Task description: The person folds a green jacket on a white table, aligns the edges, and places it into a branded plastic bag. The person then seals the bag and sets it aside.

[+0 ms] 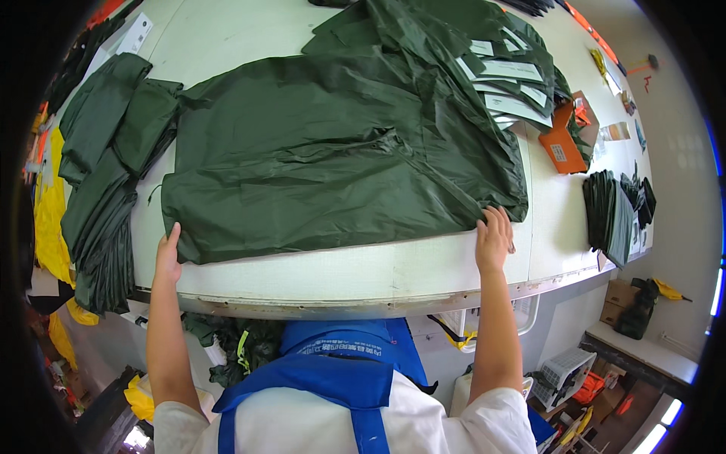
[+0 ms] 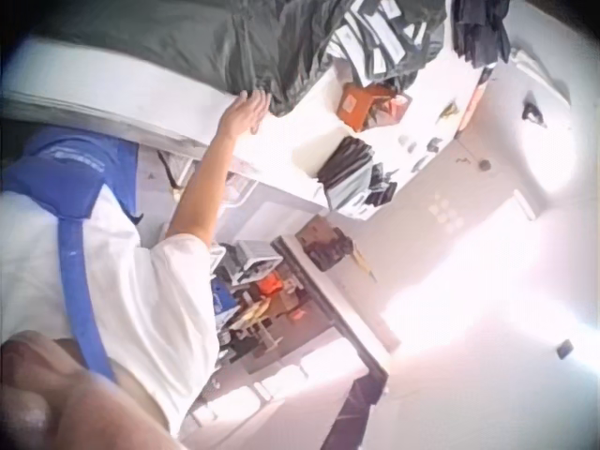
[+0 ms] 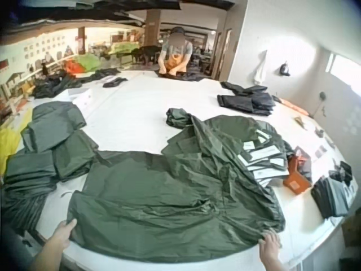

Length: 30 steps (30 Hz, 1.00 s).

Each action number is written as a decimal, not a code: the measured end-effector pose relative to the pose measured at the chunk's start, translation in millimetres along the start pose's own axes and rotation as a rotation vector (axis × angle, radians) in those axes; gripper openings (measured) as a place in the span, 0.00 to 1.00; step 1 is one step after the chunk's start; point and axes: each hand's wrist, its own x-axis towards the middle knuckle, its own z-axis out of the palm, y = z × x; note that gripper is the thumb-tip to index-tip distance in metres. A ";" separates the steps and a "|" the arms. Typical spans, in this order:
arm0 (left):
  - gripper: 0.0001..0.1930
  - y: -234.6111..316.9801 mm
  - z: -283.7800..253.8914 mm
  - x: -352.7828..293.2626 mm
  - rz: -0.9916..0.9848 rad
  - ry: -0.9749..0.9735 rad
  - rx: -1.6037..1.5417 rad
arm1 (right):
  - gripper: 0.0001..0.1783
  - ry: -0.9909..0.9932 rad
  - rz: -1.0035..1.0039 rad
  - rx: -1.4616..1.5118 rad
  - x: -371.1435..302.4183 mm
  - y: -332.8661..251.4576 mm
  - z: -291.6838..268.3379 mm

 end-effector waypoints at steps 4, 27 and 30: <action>0.27 12.9 10.1 -5.0 0.078 0.045 0.149 | 0.10 -0.119 0.048 0.005 30.3 27.9 -2.5; 0.23 100.2 150.8 7.4 0.895 -0.228 0.986 | 0.25 -0.298 -0.367 0.092 140.5 -44.4 34.7; 0.26 103.2 183.7 62.7 0.700 -0.373 1.289 | 0.29 -0.387 -0.344 -0.005 175.2 -61.4 72.8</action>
